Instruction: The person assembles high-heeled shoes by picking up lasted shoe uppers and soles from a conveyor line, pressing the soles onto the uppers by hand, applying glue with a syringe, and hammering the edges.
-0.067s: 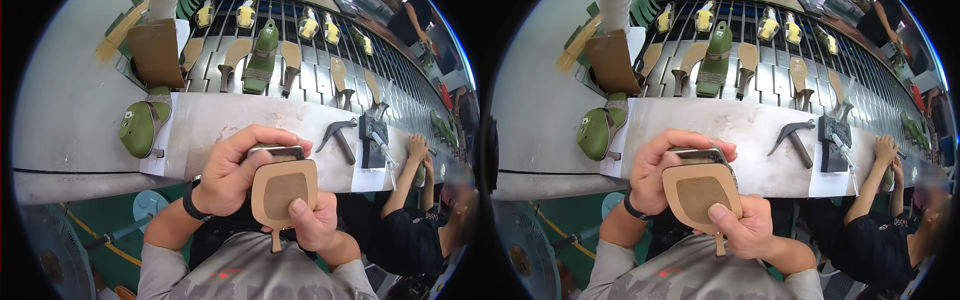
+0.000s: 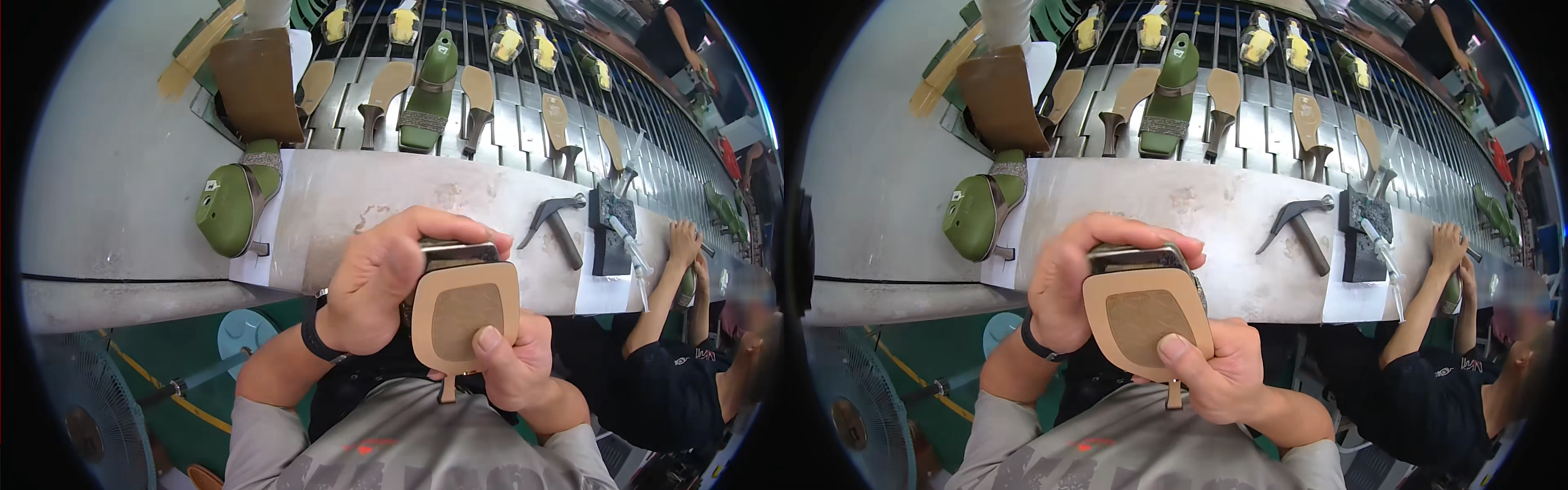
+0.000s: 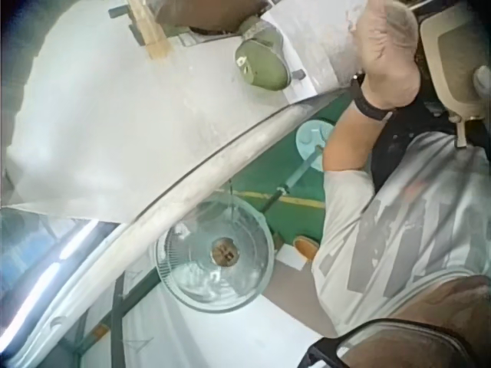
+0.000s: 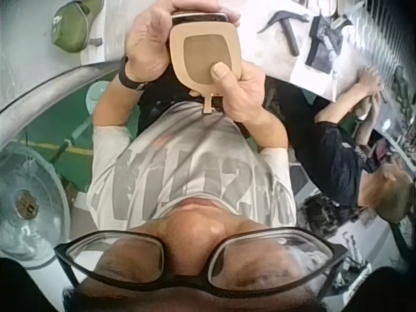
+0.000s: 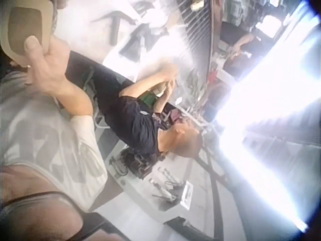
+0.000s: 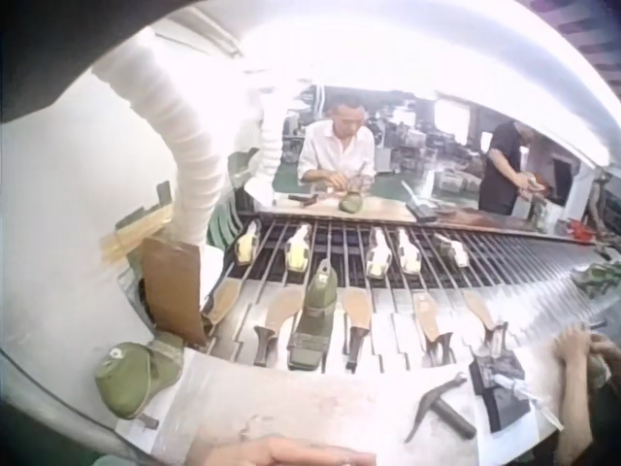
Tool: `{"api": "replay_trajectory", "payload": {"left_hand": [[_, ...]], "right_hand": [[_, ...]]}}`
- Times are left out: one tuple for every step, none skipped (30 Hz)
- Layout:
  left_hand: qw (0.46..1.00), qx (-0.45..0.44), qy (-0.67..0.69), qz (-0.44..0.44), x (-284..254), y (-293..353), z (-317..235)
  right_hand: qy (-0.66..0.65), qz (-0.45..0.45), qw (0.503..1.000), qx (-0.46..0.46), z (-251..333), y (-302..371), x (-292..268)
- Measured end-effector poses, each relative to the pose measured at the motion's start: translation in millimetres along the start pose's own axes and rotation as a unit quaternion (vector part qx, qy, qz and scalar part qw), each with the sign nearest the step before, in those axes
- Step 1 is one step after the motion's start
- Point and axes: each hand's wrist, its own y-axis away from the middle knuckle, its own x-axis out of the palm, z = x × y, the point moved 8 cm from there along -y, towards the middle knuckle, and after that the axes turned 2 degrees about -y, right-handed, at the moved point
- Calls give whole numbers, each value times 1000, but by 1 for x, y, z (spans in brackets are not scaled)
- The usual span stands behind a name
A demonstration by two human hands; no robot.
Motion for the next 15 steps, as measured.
{"api": "replay_trajectory", "payload": {"left_hand": [[1000,14,11,10,0,1,-2],[999,10,48,-6,3,3,-1],[999,10,48,-9,3,5,-3],[1000,0,9,-8,4,5,-2],[999,-9,-31,-8,4,6,-1],[1000,-18,3,-18,3,7,6],[1000,-18,3,-20,1,8,7],[1000,0,-3,-4,1,8,5],[1000,17,-10,12,3,9,3],[1000,17,-9,13,2,8,3],[1000,22,-10,18,2,8,3],[999,27,-11,22,2,8,2],[999,27,-11,23,2,8,3],[999,28,-14,24,2,8,3],[999,30,-17,25,3,8,2]], "right_hand": [[33,15,999,2,0,0,-1],[67,30,997,4,-1,1,0],[66,31,997,7,-2,0,2],[68,27,997,-11,-1,0,3],[71,23,997,-29,1,0,3],[71,22,997,-28,1,1,3],[75,29,996,-33,2,0,4],[79,36,995,-38,3,0,4],[79,37,996,-37,4,0,4],[84,40,995,-28,3,0,4],[89,42,995,-19,3,0,4],[89,42,995,-18,4,0,3],[94,46,994,-13,4,0,3],[98,51,994,-8,3,0,3],[98,51,994,-8,3,0,4]]}}
